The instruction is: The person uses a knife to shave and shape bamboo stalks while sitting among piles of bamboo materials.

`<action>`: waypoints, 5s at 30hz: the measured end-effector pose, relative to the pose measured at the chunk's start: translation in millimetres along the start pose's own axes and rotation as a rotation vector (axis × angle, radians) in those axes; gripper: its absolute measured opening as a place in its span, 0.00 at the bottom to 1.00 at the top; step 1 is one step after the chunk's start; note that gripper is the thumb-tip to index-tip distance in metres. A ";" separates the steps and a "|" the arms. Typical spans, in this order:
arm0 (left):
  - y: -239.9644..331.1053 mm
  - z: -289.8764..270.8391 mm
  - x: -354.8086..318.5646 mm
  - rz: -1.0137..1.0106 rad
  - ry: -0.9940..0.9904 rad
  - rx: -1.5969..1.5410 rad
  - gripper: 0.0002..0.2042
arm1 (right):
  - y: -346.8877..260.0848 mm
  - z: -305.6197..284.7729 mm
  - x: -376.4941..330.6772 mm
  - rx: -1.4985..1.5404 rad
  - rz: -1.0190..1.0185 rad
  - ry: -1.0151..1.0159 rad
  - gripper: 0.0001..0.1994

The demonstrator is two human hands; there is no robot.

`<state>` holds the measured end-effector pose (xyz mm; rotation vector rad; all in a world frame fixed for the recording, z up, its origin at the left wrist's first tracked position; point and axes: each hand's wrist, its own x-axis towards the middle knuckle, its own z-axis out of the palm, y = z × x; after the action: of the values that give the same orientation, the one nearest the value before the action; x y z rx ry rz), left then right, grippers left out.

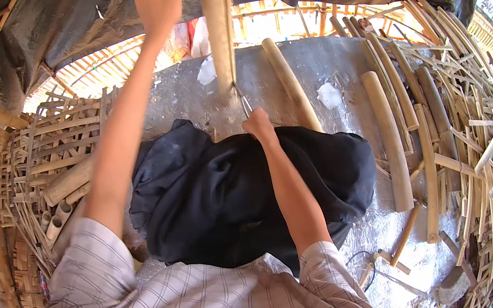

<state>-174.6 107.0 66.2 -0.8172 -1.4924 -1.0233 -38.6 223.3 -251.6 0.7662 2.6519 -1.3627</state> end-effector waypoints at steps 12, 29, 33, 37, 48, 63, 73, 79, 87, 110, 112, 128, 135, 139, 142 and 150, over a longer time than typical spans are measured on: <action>-2.0 -93.2 -326.3 -1.693 -1.206 -0.735 0.29 | -0.2 29.7 0.3 0.494 -0.198 -0.339 0.19; -27.7 -86.3 -369.4 -1.634 -0.995 -0.474 0.21 | 42.8 -93.4 48.6 -0.884 -0.037 0.191 0.42; -33.8 -69.7 -371.5 -1.661 -0.866 -0.599 0.19 | 95.9 -136.3 57.7 -0.687 0.217 -0.239 0.47; -38.0 -51.7 -362.9 -1.681 -0.785 -0.772 0.18 | 118.8 -138.8 65.2 -0.755 0.133 -0.142 0.41; -50.5 -101.2 -361.6 -1.762 -0.890 -0.617 0.13 | 31.0 -131.0 -2.0 0.516 -0.068 0.028 0.19; -25.0 -93.0 -344.1 -1.916 -0.699 -0.936 0.17 | -12.9 -144.8 -95.2 -0.665 -0.390 0.194 0.24; -9.1 -78.7 -342.8 -1.888 -0.681 -0.795 0.14 | -91.9 -191.1 -79.2 -0.809 -0.602 0.199 0.22; -10.2 -74.3 -350.3 -1.712 -0.917 -0.590 0.19 | -61.3 -159.8 -40.1 -0.335 -0.671 -0.006 0.24; -11.4 -66.4 -359.4 -1.639 -1.136 -0.440 0.23 | 23.0 -129.2 -15.4 -0.706 -0.259 -0.016 0.24; -16.5 -64.2 -373.8 -1.753 -1.132 -0.291 0.13 | 23.4 -112.0 0.9 -0.672 -0.181 -0.055 0.27; -23.1 -67.8 -378.3 -1.745 -1.051 -0.362 0.12 | -1.3 -121.9 -9.2 -0.757 -0.248 0.006 0.28; -49.5 -80.0 -429.7 -1.847 -0.736 -0.829 0.09 | 52.1 -80.9 21.8 -0.511 -0.356 -0.066 0.23; -46.8 -56.0 -405.9 -1.838 -1.040 -0.332 0.10 | 17.0 -93.4 -0.5 -0.704 -0.216 0.015 0.21; -52.1 -62.6 -411.3 -1.814 -1.016 -0.371 0.09 | -11.6 -107.5 -15.6 -0.637 -0.248 0.020 0.22; -36.4 -58.5 -394.8 -1.815 -1.079 -0.436 0.09 | -26.3 -126.9 -33.0 -0.450 -0.312 0.099 0.23; -46.5 -64.1 -397.0 -1.888 -1.002 -0.543 0.11 | -43.7 -124.2 -29.8 -0.162 -0.592 0.217 0.26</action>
<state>-126.2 44.9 -330.8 0.1328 -2.9598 -2.6811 -11.9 286.8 -135.5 0.1058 3.2779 -1.1796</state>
